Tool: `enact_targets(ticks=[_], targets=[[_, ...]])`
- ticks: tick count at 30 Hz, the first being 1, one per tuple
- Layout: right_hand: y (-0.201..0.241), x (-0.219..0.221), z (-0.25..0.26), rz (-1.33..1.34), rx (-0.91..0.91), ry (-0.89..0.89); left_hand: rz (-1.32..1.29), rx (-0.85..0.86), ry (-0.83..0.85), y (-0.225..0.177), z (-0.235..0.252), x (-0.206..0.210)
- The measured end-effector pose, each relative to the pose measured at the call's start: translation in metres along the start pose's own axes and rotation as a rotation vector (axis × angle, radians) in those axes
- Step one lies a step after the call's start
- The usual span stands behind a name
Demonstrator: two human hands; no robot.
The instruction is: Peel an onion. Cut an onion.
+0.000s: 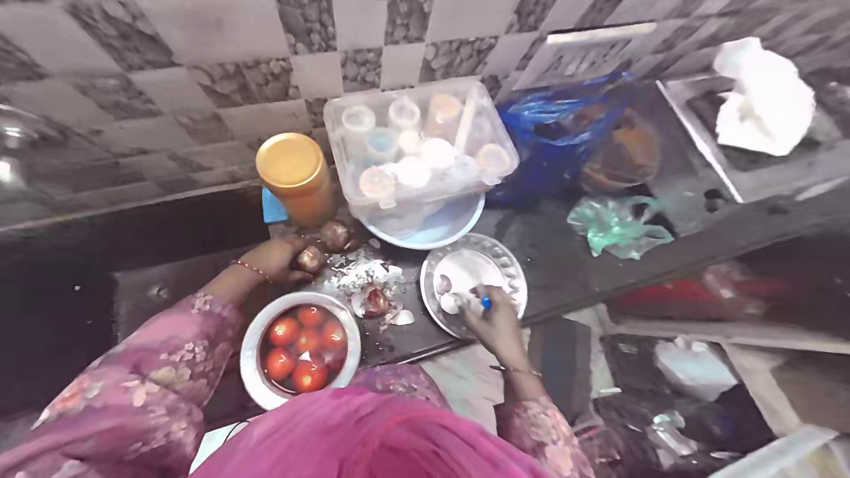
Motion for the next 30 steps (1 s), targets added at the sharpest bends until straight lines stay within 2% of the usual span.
enact_targets(ticks=[3, 7, 12, 15, 17, 20, 24, 30], targets=[[0.013, -0.032, -0.006, -0.020, -0.012, -0.121, -0.144, 0.214, -0.332, 0.027, -0.022, -0.013], [0.051, -0.046, -0.013, -0.037, -0.131, -0.037, -0.366, 0.289, -0.546, 0.014, -0.073, -0.035], [0.117, -0.049, -0.024, 0.353, -0.602, 0.074, -0.565, 0.429, -0.668, -0.044, -0.124, -0.029], [0.152, -0.042, -0.031, 0.525, -0.751, 0.183, -0.649, 0.487, -0.652, -0.072, -0.135, -0.008], [0.170, -0.035, -0.036, 0.565, -0.782, 0.234, -0.704, 0.522, -0.639, -0.084, -0.138, 0.008], [0.184, -0.025, -0.043, 0.601, -0.726, 0.230, -0.745, 0.591, -0.683, -0.093, -0.148, 0.027], [0.191, -0.001, -0.058, 0.638, -0.676, 0.221, -0.748, 0.528, -0.730, -0.098, -0.165, 0.042], [0.214, 0.009, -0.074, 0.776, -0.697, 0.240, -0.786, 0.645, -0.934, -0.093, -0.202, 0.063]])
Point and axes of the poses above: each hand's wrist, its own z-axis towards the middle knuckle, its own x-axis out of the palm, y = z × x, the point moved 8 cm from there along z, towards the middle knuckle, and after that the axes turned 7 degrees about -z, right-handed, at the moved point
